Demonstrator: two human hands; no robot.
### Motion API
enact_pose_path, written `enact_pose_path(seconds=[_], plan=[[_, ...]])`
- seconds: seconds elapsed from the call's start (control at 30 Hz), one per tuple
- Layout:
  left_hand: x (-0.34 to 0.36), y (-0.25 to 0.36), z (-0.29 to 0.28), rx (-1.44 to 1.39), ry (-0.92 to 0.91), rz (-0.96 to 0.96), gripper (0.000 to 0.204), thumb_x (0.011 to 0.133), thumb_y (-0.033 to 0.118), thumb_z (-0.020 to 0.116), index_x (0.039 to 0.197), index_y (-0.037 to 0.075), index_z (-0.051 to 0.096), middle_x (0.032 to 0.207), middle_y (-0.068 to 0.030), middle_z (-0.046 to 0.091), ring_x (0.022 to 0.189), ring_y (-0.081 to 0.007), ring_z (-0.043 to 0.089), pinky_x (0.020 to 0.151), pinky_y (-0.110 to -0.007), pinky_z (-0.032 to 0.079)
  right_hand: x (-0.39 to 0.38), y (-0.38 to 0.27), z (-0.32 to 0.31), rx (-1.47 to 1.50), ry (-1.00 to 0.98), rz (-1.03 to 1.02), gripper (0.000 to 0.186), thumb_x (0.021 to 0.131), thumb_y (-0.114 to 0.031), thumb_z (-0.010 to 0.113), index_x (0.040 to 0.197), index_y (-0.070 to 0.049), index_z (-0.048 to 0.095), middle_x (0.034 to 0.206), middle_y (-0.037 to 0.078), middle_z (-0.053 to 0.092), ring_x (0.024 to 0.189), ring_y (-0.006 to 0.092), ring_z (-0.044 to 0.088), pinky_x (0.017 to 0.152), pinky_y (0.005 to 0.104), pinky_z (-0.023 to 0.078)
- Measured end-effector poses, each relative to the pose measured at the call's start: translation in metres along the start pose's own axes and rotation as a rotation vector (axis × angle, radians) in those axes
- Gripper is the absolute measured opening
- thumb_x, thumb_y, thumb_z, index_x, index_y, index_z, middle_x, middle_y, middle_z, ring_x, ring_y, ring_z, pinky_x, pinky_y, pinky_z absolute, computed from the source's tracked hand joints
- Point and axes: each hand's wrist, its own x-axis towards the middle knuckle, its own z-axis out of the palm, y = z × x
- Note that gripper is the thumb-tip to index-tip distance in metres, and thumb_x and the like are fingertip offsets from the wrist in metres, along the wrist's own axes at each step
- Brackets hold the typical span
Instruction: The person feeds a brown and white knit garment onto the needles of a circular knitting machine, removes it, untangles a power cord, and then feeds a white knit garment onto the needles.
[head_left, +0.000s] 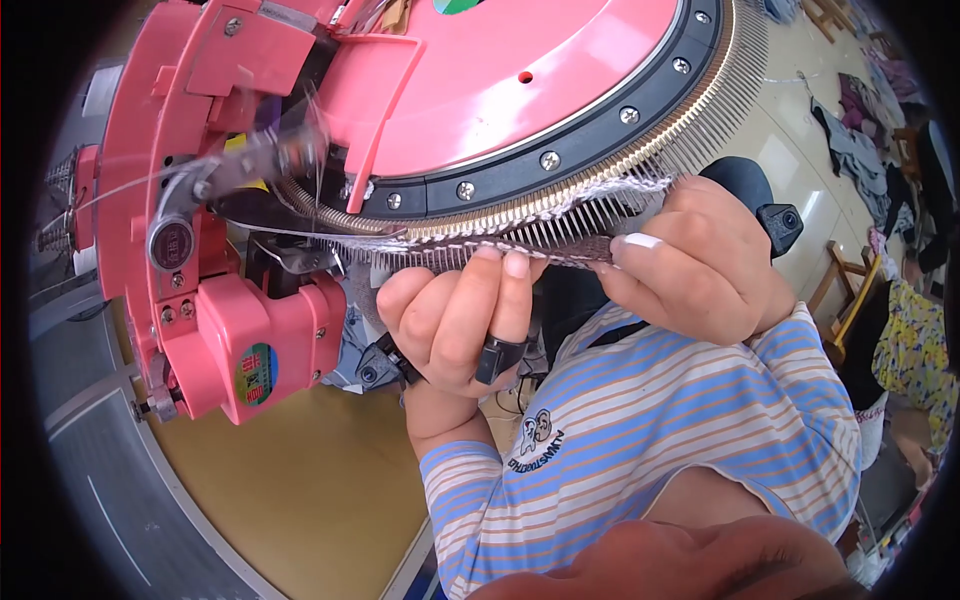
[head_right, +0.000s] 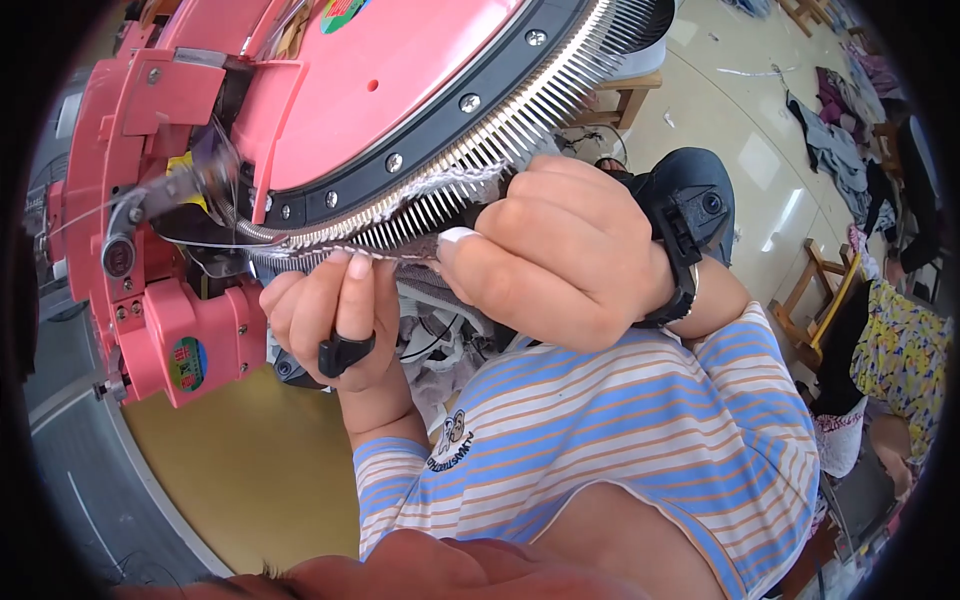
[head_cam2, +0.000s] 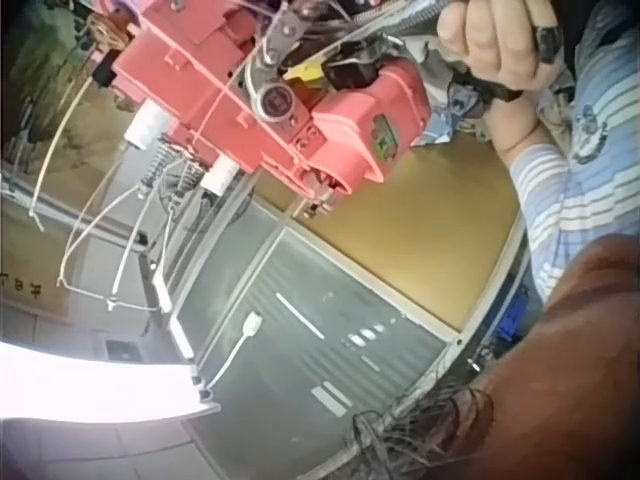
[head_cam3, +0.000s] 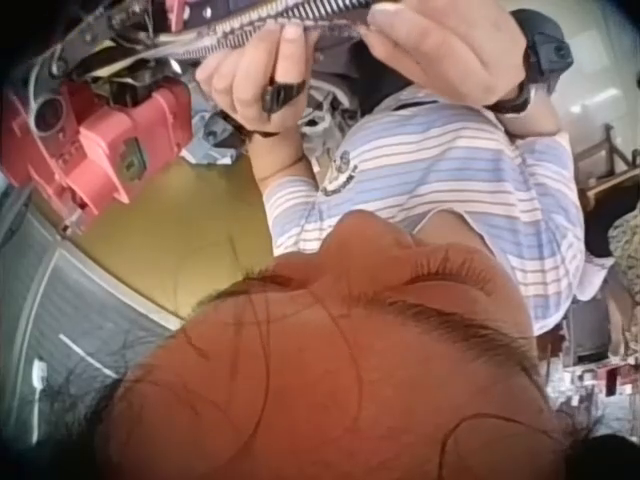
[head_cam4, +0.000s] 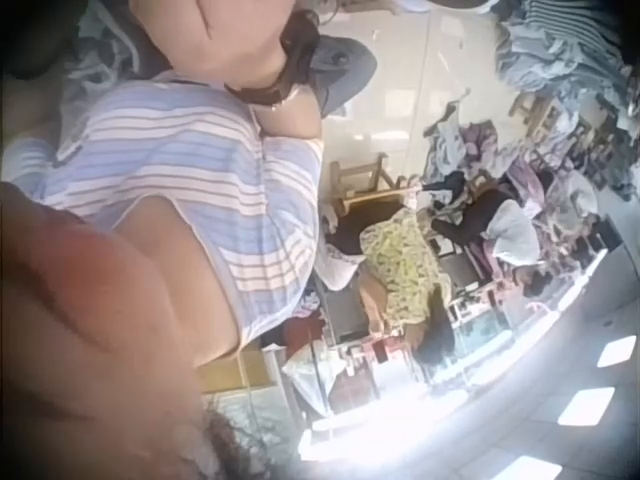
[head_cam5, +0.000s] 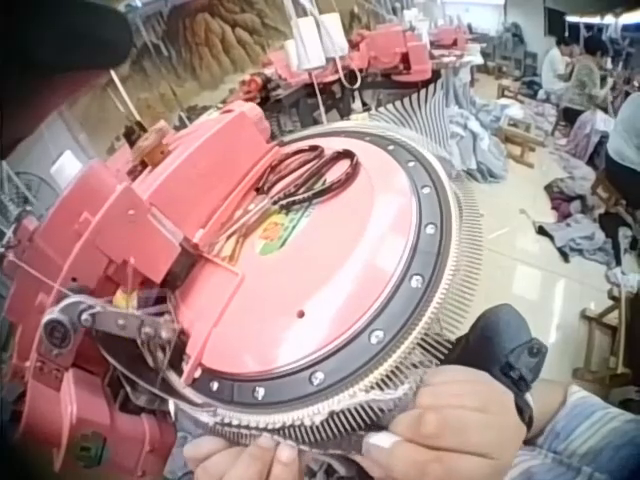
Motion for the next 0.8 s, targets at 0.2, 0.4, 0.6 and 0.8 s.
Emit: enact_pose_path(seconds=[0.2, 0.4, 0.6, 0.8], plan=[[0.001, -0.003, -0.005, -0.023, -0.026, -0.063, 0.032, 0.073, 0.011, 0.077, 0.102, 0.016, 0.064, 0.101, 0.0030, 0.054, 0.081, -0.0129, 0.048, 0.072, -0.031, 0.039, -0.020, -0.007, 0.017, 0.289, -0.139, 0.437, 0.022, 0.073, -0.008, 0.072, 0.091, -0.001, 0.062, 0.074, 0.010, 0.060, 0.061, 0.0230, 0.058, 0.054, 0.0298, 0.047], [0.006, -0.010, -0.004, -0.224, 0.003, -0.066, 0.017, 0.080, 0.011, 0.072, 0.095, 0.012, 0.063, 0.090, -0.0043, 0.058, 0.078, -0.0196, 0.054, 0.066, -0.032, 0.042, -0.022, -0.013, -0.015, 0.671, -0.107, 0.506, 0.015, 0.080, -0.005, 0.068, 0.091, 0.003, 0.062, 0.068, 0.008, 0.058, 0.054, 0.0191, 0.056, 0.049, 0.0281, 0.043], [0.012, -0.006, -0.005, -0.115, -0.058, 0.012, 0.019, 0.080, 0.007, 0.071, 0.097, 0.011, 0.063, 0.094, -0.0027, 0.055, 0.080, -0.0179, 0.053, 0.066, -0.032, 0.042, -0.012, 0.005, -0.018, 0.148, -0.043, 0.119, 0.030, 0.062, -0.001, 0.072, 0.091, 0.003, 0.064, 0.059, 0.004, 0.049, 0.045, 0.0165, 0.047, 0.040, 0.0279, 0.035], [0.011, 0.007, 0.006, 0.079, -0.032, 0.017, 0.022, 0.080, 0.012, 0.067, 0.101, 0.011, 0.066, 0.099, 0.0020, 0.054, 0.081, -0.0113, 0.045, 0.071, -0.029, 0.036, -0.004, 0.006, -0.020, 0.149, -0.044, 0.216, 0.027, 0.065, -0.004, 0.073, 0.090, 0.001, 0.064, 0.061, 0.006, 0.053, 0.048, 0.0178, 0.051, 0.043, 0.0281, 0.039]])
